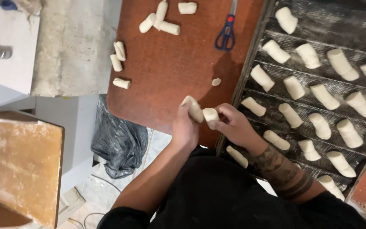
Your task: Using a dough divider machine, cutting dough strips with scissors, and arranging pieces on baking trays.
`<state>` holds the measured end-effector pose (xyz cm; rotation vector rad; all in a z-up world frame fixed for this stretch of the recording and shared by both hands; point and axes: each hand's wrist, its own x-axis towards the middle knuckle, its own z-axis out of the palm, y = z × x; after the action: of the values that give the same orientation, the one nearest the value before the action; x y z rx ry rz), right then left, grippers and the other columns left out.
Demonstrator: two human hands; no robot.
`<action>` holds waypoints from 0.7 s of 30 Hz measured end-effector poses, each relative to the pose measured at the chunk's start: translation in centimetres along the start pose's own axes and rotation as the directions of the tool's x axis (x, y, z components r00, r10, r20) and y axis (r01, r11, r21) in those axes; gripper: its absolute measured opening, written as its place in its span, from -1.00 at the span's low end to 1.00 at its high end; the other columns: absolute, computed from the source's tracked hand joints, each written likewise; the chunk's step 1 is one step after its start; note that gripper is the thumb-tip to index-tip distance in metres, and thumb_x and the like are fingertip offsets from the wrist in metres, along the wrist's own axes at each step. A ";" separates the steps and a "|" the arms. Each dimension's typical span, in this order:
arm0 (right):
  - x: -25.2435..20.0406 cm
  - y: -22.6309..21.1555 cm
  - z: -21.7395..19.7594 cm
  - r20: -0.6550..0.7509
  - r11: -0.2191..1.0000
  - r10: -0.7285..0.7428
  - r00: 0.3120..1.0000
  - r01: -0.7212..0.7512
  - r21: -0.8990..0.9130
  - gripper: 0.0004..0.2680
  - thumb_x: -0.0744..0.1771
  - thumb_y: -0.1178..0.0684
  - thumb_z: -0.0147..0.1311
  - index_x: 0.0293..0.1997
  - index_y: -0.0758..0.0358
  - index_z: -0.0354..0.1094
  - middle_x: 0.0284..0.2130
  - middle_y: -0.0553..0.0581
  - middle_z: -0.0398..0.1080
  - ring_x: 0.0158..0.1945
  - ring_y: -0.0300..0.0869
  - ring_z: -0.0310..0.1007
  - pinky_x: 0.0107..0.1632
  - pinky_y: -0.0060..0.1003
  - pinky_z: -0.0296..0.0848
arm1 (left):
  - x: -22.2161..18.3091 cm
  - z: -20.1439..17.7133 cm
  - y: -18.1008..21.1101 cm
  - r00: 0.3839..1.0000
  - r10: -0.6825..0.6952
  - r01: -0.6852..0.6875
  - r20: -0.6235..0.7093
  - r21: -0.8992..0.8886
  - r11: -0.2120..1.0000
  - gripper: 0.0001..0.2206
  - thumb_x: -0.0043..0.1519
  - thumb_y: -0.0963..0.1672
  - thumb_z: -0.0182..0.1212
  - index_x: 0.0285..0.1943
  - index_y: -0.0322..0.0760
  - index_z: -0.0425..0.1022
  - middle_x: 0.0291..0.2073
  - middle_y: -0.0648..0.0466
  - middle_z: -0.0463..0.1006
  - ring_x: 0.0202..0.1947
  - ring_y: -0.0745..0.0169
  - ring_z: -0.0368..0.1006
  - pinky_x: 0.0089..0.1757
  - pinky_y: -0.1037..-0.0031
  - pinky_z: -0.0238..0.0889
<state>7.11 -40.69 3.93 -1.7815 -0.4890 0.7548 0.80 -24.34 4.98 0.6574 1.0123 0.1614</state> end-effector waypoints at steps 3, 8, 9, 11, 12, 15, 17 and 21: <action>0.4 2.3 -3.0 0.041 0.945 0.029 0.999 -0.041 0.324 -0.77 0.34 0.10 0.19 0.11 0.18 0.42 -0.15 0.09 0.47 -0.14 -0.16 0.54 -0.07 -0.18 0.54 | -0.1 -1.0 -0.7 0.998 0.045 -0.043 -0.046 0.034 0.998 -0.82 0.38 -0.08 0.04 0.06 -0.20 0.41 -0.28 0.02 0.50 -0.32 0.17 0.55 -0.18 0.32 0.49; 2.4 -2.5 -13.5 -0.428 0.992 0.113 0.897 -0.074 0.107 -0.70 0.33 0.15 0.16 0.07 0.30 0.05 -0.10 0.41 0.35 -0.07 0.16 0.44 -0.07 0.08 0.38 | -1.2 -3.5 -0.1 1.000 0.001 0.002 -0.031 0.106 0.994 -0.76 0.35 -0.01 0.07 0.06 -0.17 0.35 -0.16 -0.15 0.62 -0.22 0.02 0.57 -0.25 0.29 0.36; 3.6 -1.2 -15.6 -0.433 0.991 0.114 0.894 -0.074 0.107 -0.70 0.33 0.15 0.16 0.07 0.30 0.05 -0.10 0.41 0.35 -0.07 0.16 0.44 -0.07 0.08 0.38 | -1.4 -4.1 -0.6 1.000 -0.001 0.004 -0.027 0.109 0.994 -0.76 0.35 -0.01 0.07 0.06 -0.17 0.35 -0.16 -0.15 0.62 -0.22 0.02 0.57 -0.25 0.29 0.36; 6.2 1.3 -19.8 -0.651 0.986 -0.064 0.756 -0.053 -0.159 -0.76 0.40 0.17 0.20 0.03 0.22 0.10 -0.20 0.31 0.35 -0.15 0.14 0.51 -0.18 -0.02 0.42 | -1.8 -5.5 -1.4 0.999 0.002 0.005 -0.040 0.167 0.986 -0.69 0.39 0.00 0.01 0.11 -0.31 0.35 -0.34 -0.22 0.54 -0.37 -0.06 0.48 -0.33 0.25 0.30; 7.3 2.1 -21.3 -0.652 0.986 -0.065 0.756 -0.051 -0.158 -0.76 0.40 0.17 0.20 0.03 0.22 0.10 -0.20 0.31 0.35 -0.15 0.14 0.51 -0.18 -0.02 0.42 | -1.9 -5.8 -1.8 0.999 0.004 0.003 -0.039 0.168 0.986 -0.69 0.39 0.00 0.01 0.11 -0.31 0.35 -0.34 -0.22 0.54 -0.37 -0.06 0.48 -0.33 0.25 0.30; 11.0 6.5 -25.5 -0.606 0.898 -0.194 0.771 -0.109 -0.426 -0.82 0.43 0.18 0.17 0.06 0.25 0.19 -0.12 0.36 0.41 -0.07 0.17 0.52 -0.16 0.03 0.51 | -3.3 -5.6 -2.2 0.999 -0.034 0.023 0.033 0.280 0.960 -0.61 0.31 -0.11 0.00 0.26 -0.46 0.26 -0.24 -0.16 0.45 -0.25 -0.06 0.42 -0.30 0.29 0.22; 14.1 12.0 -27.8 -0.492 0.560 -0.382 0.783 -0.227 -0.797 -0.81 0.33 0.03 0.35 -0.02 0.10 0.46 -0.10 0.16 0.42 0.01 0.08 0.41 -0.11 0.08 0.45 | -5.2 -3.6 -1.2 0.997 -0.008 -0.025 0.081 0.396 0.918 -0.77 0.25 -0.15 0.08 -0.08 -0.48 0.52 -0.44 -0.15 0.49 -0.43 0.09 0.39 -0.35 0.35 0.23; 12.0 7.9 -25.5 -0.471 0.320 -0.489 0.734 -0.351 -0.880 -0.74 0.29 -0.16 0.49 -0.10 0.16 0.61 0.04 0.23 0.29 0.06 0.00 0.23 0.09 0.01 0.34 | -4.0 -3.5 -2.4 0.992 0.045 -0.079 0.122 0.285 0.955 -0.76 0.23 -0.18 0.26 0.06 -0.34 0.46 -0.23 -0.03 0.55 -0.14 0.09 0.57 -0.09 0.36 0.43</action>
<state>33.21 -52.85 -1.19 -2.9451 -0.5303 -0.5647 -4.62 -26.41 5.25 0.9557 0.9128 0.0289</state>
